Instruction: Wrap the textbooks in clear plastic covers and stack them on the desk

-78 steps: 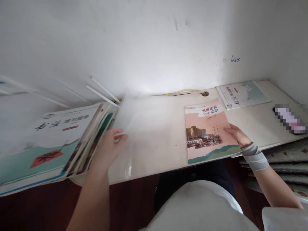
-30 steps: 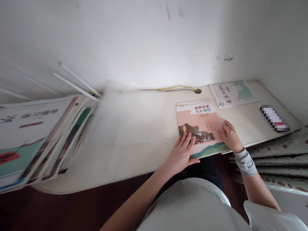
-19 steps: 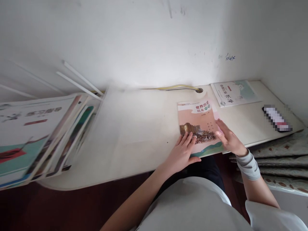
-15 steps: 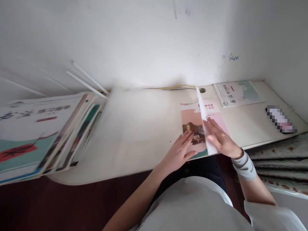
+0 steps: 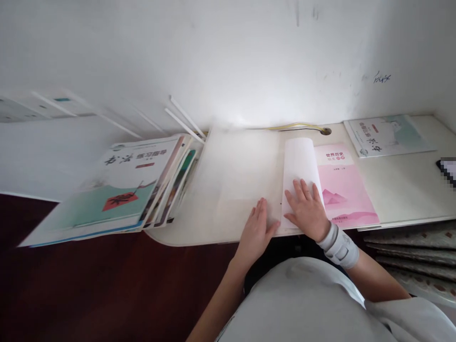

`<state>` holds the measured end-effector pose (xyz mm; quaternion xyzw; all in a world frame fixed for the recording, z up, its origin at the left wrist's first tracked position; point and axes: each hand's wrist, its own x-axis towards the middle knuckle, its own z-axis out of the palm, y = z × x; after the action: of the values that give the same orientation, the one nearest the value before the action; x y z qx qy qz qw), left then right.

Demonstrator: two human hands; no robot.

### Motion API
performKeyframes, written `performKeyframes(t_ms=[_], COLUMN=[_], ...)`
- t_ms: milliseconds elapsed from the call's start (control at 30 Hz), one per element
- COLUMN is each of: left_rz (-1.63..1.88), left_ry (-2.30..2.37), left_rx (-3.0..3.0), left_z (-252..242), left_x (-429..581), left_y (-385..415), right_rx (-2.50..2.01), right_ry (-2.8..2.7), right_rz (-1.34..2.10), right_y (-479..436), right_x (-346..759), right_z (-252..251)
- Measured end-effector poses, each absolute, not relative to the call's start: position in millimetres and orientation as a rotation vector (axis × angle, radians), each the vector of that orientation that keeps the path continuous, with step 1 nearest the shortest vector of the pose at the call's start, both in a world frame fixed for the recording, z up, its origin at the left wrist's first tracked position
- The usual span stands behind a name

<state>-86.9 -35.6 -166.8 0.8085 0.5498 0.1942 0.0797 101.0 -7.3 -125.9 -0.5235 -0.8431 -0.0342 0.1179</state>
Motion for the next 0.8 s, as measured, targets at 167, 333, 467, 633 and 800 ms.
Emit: performKeyframes(t_ms=[167,333,467,633,800], left_rz=[0.689,0.78,0.851,0.836,0.837], left_ry=[1.627,1.623,1.66,1.691,1.692], left_rx=[2.4,2.289,2.182,2.223,2.174], left_z=[-166.3,-165.2,-163.0,-163.5,-161.6], left_x=[-87.6,-92.9,-93.2,-86.1,-87.1], left_y=[-35.5,-37.1,-39.1,-39.9,-40.6], right_rx=[-1.551,-1.547,-1.524,-1.504,-1.458], right_ry=[-2.463,-2.483,-2.479,-2.516,-2.542], right_rz=[-0.118,-0.148,-0.105,-0.038,-0.017], right_y=[-6.7,-4.9,-2.1,-1.2,-8.8], right_x=[93.7,89.0,81.0,63.0,50.3], right_z=[-127.5,-132.3,-133.6,-136.1,-135.4])
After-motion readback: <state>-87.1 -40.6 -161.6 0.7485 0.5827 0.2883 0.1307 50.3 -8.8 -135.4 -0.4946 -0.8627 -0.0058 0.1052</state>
